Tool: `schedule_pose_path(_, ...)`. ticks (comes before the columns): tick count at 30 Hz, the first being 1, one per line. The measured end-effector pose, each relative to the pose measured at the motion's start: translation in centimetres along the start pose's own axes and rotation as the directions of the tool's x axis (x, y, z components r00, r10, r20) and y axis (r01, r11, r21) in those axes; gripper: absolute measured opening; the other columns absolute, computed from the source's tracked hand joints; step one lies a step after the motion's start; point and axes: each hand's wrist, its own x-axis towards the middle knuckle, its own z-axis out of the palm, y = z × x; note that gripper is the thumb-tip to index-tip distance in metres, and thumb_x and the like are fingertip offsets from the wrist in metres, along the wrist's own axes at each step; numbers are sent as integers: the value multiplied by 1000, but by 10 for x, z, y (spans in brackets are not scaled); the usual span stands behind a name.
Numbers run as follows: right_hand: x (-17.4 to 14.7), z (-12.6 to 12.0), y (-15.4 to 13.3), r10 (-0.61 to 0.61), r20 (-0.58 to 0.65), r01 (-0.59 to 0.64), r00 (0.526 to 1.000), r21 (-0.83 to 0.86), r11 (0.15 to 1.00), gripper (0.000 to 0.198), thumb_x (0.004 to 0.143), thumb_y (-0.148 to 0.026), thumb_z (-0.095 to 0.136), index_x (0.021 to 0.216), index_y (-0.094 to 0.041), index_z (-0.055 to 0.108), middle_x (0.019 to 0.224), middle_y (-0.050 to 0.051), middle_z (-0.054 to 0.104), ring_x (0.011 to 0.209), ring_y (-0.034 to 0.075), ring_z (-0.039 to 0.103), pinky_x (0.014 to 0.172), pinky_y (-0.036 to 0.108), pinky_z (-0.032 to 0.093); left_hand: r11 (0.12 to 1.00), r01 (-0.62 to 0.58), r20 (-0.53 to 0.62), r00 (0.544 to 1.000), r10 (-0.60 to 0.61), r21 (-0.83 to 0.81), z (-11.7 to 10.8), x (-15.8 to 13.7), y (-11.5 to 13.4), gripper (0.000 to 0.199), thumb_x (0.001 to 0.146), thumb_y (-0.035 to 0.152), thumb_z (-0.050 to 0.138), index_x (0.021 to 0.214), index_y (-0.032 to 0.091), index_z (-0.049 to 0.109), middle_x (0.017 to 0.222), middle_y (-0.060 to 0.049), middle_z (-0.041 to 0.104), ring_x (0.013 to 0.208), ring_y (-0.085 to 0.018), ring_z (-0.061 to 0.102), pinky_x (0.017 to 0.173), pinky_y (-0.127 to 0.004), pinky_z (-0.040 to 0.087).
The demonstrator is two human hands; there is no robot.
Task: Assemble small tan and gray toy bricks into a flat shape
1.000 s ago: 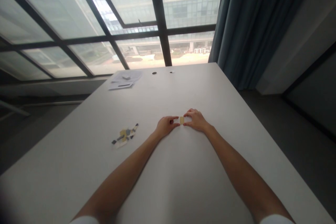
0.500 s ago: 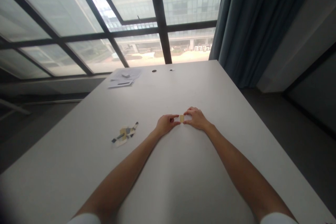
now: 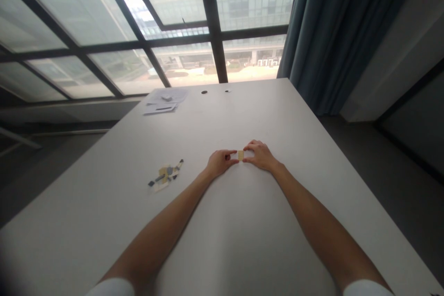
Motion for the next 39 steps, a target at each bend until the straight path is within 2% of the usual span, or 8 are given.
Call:
schedule_pose_path(26, 1, 2, -3, -1, -3, 1, 1000, -10, 1000, 30, 75, -37, 82, 102, -25, 74, 108, 5, 67, 101, 23, 60, 91, 39, 46, 1000, 6, 12, 1000, -6, 2, -3, -1, 3, 46, 82, 51, 72, 121, 28, 73, 71, 1, 68, 64, -14, 57, 61, -25, 35)
schedule_pose_path(39, 1, 3, -2, 9, 8, -9, 1000, -19, 1000, 35, 72, -38, 84, 103, -25, 74, 108, 5, 67, 102, 24, 60, 92, 40, 45, 1000, -9, 5, 1000, 9, -15, -1, -1, 0, 49, 81, 50, 74, 123, 26, 73, 71, 1, 67, 65, -15, 56, 62, -25, 36)
